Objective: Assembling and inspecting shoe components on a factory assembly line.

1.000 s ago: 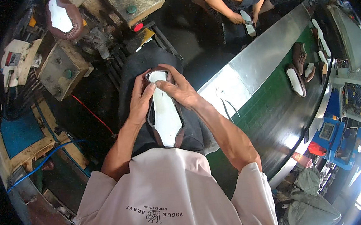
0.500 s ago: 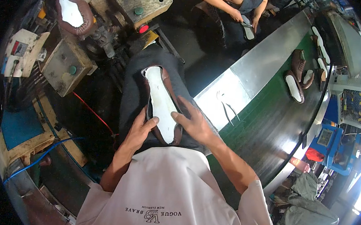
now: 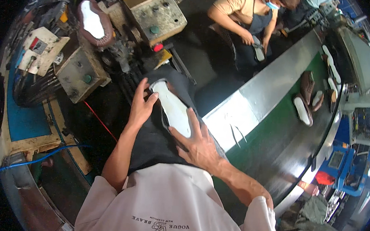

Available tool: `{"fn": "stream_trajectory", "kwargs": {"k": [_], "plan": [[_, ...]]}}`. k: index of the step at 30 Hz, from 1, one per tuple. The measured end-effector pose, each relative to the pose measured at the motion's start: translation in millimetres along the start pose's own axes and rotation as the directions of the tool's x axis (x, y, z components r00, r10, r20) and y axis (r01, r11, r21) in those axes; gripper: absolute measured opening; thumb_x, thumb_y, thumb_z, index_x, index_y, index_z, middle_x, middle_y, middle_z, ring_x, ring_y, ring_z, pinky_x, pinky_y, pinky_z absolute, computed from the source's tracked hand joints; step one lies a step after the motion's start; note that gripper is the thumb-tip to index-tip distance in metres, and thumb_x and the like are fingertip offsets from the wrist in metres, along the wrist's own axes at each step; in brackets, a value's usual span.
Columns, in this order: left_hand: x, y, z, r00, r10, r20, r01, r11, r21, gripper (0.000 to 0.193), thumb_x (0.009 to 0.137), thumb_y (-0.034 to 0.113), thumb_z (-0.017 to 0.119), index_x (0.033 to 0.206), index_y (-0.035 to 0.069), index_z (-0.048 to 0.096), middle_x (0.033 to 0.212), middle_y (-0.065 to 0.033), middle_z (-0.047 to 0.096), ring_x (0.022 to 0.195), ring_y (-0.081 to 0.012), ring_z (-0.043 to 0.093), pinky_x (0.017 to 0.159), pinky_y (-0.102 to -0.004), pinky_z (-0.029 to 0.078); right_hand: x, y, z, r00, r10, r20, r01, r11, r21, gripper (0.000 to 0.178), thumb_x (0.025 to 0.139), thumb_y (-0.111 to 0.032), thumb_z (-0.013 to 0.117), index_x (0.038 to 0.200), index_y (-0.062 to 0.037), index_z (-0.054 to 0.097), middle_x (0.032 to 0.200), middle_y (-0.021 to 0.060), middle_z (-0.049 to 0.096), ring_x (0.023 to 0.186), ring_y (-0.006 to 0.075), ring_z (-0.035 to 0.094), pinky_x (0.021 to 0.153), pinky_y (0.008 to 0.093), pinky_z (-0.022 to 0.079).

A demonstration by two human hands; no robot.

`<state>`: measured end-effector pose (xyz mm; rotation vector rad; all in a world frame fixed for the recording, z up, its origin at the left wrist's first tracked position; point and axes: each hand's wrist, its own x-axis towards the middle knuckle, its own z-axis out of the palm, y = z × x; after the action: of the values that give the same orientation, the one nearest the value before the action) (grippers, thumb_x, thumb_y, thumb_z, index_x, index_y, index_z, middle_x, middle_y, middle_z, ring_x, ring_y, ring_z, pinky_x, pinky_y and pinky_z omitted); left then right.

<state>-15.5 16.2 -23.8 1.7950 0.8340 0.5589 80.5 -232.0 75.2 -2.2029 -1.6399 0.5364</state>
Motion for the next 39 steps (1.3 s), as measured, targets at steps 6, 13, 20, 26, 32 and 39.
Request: {"fn": "stream_trajectory", "kwargs": {"k": [6, 13, 20, 26, 32, 39], "plan": [[43.1, -13.6, -6.8, 0.971, 0.239, 0.024, -0.238, 0.943, 0.234, 0.020, 0.102, 0.011, 0.066, 0.113, -0.003, 0.076, 0.107, -0.0253, 0.076, 0.102, -0.0471, 0.073, 0.090, -0.0521, 0.058, 1.0, 9.1, -3.5, 0.997, -0.067, 0.048, 0.071, 0.995, -0.076, 0.064, 0.089, -0.031, 0.083, 0.151, -0.0339, 0.066, 0.173, 0.0347, 0.017, 0.128, 0.0554, 0.056, 0.104, 0.0604, 0.059], [46.3, -27.4, -27.8, 0.952, -0.143, 0.270, 0.202, 0.957, -0.206, 0.032, 0.109, 0.025, 0.066, 0.120, -0.004, 0.075, 0.115, -0.0138, 0.080, 0.105, -0.0293, 0.077, 0.091, -0.0455, 0.060, 9.7, 18.2, -13.4, 0.996, -0.073, 0.052, 0.074, 0.997, -0.020, 0.060, 0.089, -0.033, 0.084, 0.147, -0.0309, 0.070, 0.173, 0.0343, 0.018, 0.127, 0.0538, 0.057, 0.104, 0.0600, 0.058], [201.6, 21.6, -193.4, 0.868, -0.223, -0.443, -0.070, 0.829, -0.554, 0.061, 0.106, 0.057, 0.066, 0.141, 0.007, 0.061, 0.122, -0.0109, 0.071, 0.112, -0.0215, 0.069, 0.102, -0.0385, 0.054, 63.3, 5.8, -78.8, 0.988, -0.037, -0.152, 0.028, 0.998, -0.064, 0.061, 0.082, -0.029, 0.086, 0.141, -0.0202, 0.075, 0.171, 0.0389, 0.023, 0.140, 0.0561, 0.051, 0.109, 0.0614, 0.054], [271.3, 69.5, -223.6, 0.952, -0.281, -0.121, 0.071, 0.587, -0.807, 0.052, 0.101, 0.040, 0.079, 0.138, 0.007, 0.062, 0.118, -0.0101, 0.072, 0.107, -0.0245, 0.071, 0.095, -0.0445, 0.061, 200.0, -35.2, -125.0, 0.900, -0.296, -0.320, 0.259, 0.953, -0.156, 0.069, 0.079, -0.024, 0.088, 0.146, -0.0235, 0.070, 0.169, 0.0389, 0.026, 0.131, 0.0552, 0.055, 0.107, 0.0588, 0.055], [121.6, 89.0, -226.2, 0.976, -0.217, 0.025, 0.112, 0.399, -0.910, 0.079, 0.110, 0.051, 0.049, 0.162, -0.007, 0.037, 0.143, -0.0326, 0.063, 0.127, -0.0463, 0.068, 0.110, -0.0579, 0.058, 344.3, -78.1, -119.5, 0.841, -0.396, -0.368, 0.384, 0.917, -0.107, 0.067, 0.083, -0.026, 0.084, 0.148, -0.0278, 0.067, 0.169, 0.0373, 0.025, 0.118, 0.0565, 0.057, 0.103, 0.0584, 0.056], [-57.8, 52.2, -215.2, 0.944, -0.324, -0.065, 0.013, 0.234, -0.972, 0.127, 0.088, 0.090, 0.060, 0.169, -0.001, 0.026, 0.150, -0.0358, 0.055, 0.123, -0.0504, 0.070, 0.099, -0.0703, 0.060, 422.4, -95.8, -57.2, 0.814, -0.401, -0.420, 0.405, 0.911, -0.085, 0.070, 0.087, -0.027, 0.082, 0.154, -0.0273, 0.063, 0.170, 0.0396, 0.019, 0.130, 0.0619, 0.051, 0.113, 0.0619, 0.048]]}}
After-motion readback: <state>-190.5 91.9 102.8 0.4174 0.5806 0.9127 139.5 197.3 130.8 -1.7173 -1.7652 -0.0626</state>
